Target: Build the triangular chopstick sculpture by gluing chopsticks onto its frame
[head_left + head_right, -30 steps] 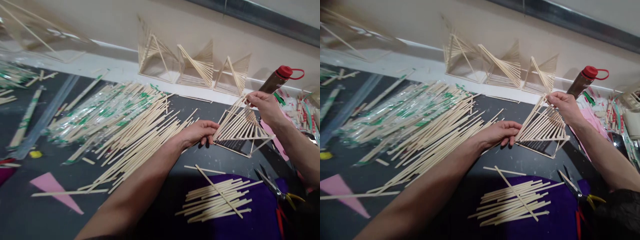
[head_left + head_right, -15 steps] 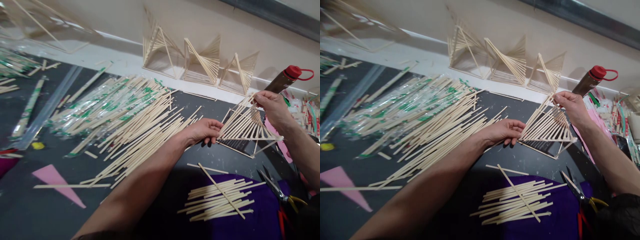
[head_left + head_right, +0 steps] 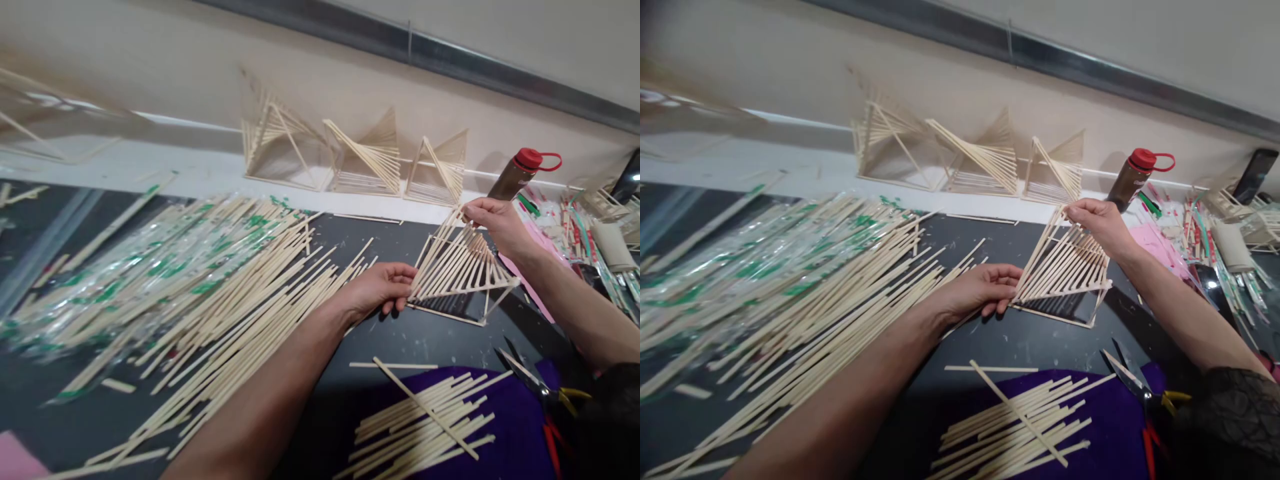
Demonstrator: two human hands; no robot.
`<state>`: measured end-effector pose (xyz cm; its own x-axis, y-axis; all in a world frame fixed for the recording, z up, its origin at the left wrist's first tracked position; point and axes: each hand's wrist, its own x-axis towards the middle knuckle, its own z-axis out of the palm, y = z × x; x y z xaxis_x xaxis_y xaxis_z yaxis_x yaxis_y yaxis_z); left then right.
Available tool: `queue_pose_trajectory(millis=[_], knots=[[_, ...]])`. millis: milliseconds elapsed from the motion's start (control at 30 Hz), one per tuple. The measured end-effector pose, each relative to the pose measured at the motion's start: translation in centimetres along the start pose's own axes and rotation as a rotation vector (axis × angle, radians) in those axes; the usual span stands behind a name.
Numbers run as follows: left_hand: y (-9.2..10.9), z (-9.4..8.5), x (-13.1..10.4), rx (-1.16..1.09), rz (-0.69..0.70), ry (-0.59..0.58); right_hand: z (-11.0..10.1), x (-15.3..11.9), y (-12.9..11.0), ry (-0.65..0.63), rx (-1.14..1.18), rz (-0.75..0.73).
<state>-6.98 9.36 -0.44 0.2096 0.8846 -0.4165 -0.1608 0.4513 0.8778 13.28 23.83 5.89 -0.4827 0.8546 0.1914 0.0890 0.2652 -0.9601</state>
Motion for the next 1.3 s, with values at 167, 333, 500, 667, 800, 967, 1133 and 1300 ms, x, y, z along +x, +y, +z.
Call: queue_pose_trajectory(millis=[167, 333, 500, 667, 800, 967, 1133, 1300], knots=[[-0.06, 0.0, -0.05, 0.013, -0.013, 0.014, 0.31, -0.03, -0.28, 0.024, 0.01, 0.023], [-0.18, -0.18, -0.01, 0.024, -0.005, 0.007, 0.34, 0.0, -0.24, 0.025, 0.004, 0.042], [-0.26, -0.22, -0.02, 0.014, 0.007, 0.0, 0.28, 0.11, 0.08, 0.019, 0.017, 0.032], [-0.22, -0.21, -0.01, 0.003, 0.004, -0.004, 0.23, 0.23, 0.38, 0.054, 0.04, -0.021], [-0.17, -0.22, -0.02, -0.003, 0.003, -0.02, 0.09, 0.22, 0.24, 0.045, 0.009, -0.019], [-0.21, -0.25, 0.06, -0.015, 0.007, -0.026, 0.05, 0.06, -0.07, 0.047, -0.003, -0.004], [-0.17, -0.19, 0.08, -0.011, 0.006, -0.028, 0.14, 0.09, -0.01, 0.036, 0.047, -0.013], [-0.17, -0.15, -0.04, -0.002, 0.009, -0.018, 0.25, 0.23, 0.21, 0.049, 0.059, 0.03]])
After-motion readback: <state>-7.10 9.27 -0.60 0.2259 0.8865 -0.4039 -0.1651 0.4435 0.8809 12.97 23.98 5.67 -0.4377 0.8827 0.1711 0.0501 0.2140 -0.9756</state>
